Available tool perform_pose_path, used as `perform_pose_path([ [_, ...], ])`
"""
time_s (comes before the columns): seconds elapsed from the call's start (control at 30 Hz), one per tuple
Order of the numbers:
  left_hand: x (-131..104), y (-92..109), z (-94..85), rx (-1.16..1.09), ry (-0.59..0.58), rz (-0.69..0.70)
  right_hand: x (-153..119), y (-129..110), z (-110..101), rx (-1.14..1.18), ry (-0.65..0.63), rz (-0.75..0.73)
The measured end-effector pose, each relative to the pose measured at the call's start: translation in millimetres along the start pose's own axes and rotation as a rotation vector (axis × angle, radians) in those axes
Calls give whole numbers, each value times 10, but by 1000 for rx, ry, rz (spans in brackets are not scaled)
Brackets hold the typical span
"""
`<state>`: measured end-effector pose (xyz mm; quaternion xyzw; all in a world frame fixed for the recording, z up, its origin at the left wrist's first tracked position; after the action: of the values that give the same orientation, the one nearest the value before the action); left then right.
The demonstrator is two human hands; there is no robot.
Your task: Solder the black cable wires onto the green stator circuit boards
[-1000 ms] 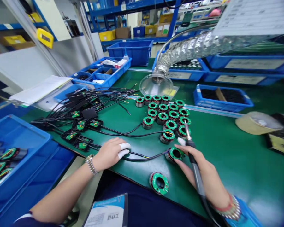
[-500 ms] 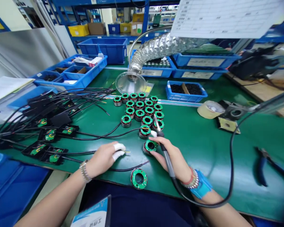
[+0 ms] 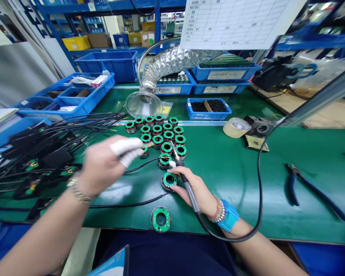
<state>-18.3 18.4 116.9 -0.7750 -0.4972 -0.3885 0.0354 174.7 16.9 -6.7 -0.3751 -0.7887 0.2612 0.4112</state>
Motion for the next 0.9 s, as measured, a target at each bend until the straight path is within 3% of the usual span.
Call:
perform_pose_path([
  [0.07,-55,113,420,-133,-118,26,10,31,6,14,3,11],
  [0.13,-182,107,769,-229,-232,-58,24,53,3,39,13,20],
  [0.27,-464,72,1148,-395,-446,-242,23,40,26,116,-10,43],
  [0.37,-547,101,1209,-475,-543,-298,7,7,-30,175,66,78],
  [0.5,-550,143,1212,-468,-564,-272,14,3,-146,219,238,129],
  [0.7,-584,201,1197,-372,-509,-149,76,-82,-158,168,237,105],
  [0.9,-561,225,1147,-454,-506,-127,70,-247,-204,85,217,-10],
])
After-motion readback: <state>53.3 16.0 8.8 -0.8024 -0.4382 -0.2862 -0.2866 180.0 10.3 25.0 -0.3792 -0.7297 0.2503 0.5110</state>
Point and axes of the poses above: each hand's wrist, its own x-axis towards the middle knuckle, its own z-axis out of the palm, y = z × x, the point moved 9 cm from there along x, towards the middle knuckle, and after that the axes turned 5 degrees about y, right-handed, at the moved point
